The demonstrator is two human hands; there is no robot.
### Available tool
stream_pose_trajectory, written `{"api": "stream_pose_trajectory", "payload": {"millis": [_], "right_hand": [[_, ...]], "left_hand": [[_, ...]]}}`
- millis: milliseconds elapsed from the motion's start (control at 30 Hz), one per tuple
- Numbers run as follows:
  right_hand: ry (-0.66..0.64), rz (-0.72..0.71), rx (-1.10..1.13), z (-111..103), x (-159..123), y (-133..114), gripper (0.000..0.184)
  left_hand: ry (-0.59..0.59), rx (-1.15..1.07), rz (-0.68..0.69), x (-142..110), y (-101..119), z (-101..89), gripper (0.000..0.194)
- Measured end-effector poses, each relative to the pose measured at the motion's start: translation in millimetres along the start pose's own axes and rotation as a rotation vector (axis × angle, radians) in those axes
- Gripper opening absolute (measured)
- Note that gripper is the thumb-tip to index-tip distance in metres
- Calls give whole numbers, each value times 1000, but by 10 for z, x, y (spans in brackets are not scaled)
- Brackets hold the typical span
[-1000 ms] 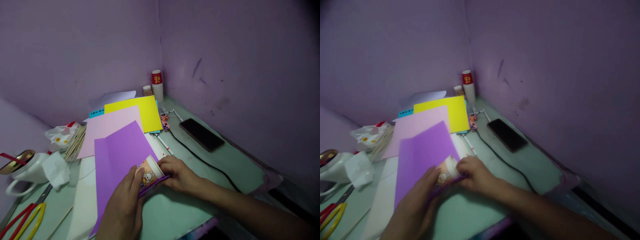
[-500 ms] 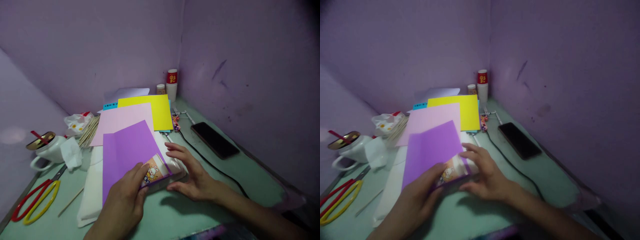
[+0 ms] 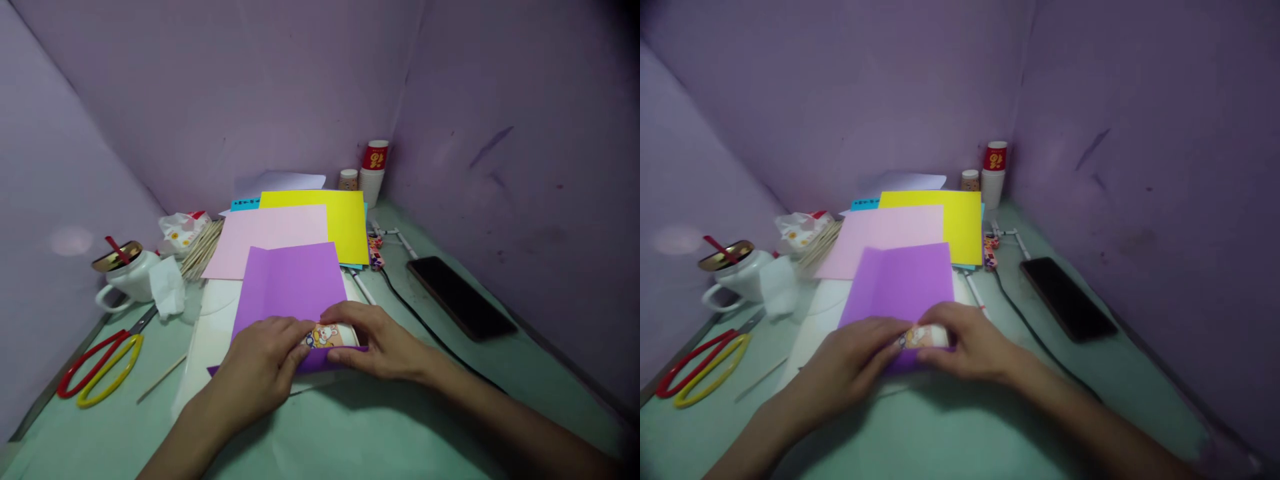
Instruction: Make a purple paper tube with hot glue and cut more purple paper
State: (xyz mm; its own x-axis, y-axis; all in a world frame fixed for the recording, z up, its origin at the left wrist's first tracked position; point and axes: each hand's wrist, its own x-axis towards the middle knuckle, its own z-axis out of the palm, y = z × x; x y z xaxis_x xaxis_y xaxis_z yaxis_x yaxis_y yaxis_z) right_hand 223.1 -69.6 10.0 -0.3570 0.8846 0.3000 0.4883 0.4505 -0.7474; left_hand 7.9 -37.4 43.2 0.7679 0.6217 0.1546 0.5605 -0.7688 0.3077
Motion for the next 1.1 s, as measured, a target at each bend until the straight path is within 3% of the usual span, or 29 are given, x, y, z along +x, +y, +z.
{"api": "stream_pose_trajectory", "payload": {"millis": [100,167,367,600,767,867,933,1000,1100], "right_hand": [[-29,101,6,-21,55,-39,31],[-52,139,12,-34,84,-56,28],[-53,176,47,-27,112,9,27],[-2,152,108,-46,109,114,36],[43,46,169,-269,43,200,47],[-29,101,192,-417,-25,220,68],[-109,142,158,-459,-49,230,73],[-93,189,120,-440,-37,263,53],[170,337,39,-323,33,376,23]], "left_hand": [[215,185,110,-37,24,44,27],[273,248,188,-76,68,103,31],[280,256,267,-78,138,291,41],[252,92,317,77,-31,218,42],[283,149,364,127,-134,184,41],[236,188,355,127,-246,185,45],[208,200,354,122,-352,203,48],[190,212,353,120,-454,235,51],[169,192,316,121,-536,291,50]]}}
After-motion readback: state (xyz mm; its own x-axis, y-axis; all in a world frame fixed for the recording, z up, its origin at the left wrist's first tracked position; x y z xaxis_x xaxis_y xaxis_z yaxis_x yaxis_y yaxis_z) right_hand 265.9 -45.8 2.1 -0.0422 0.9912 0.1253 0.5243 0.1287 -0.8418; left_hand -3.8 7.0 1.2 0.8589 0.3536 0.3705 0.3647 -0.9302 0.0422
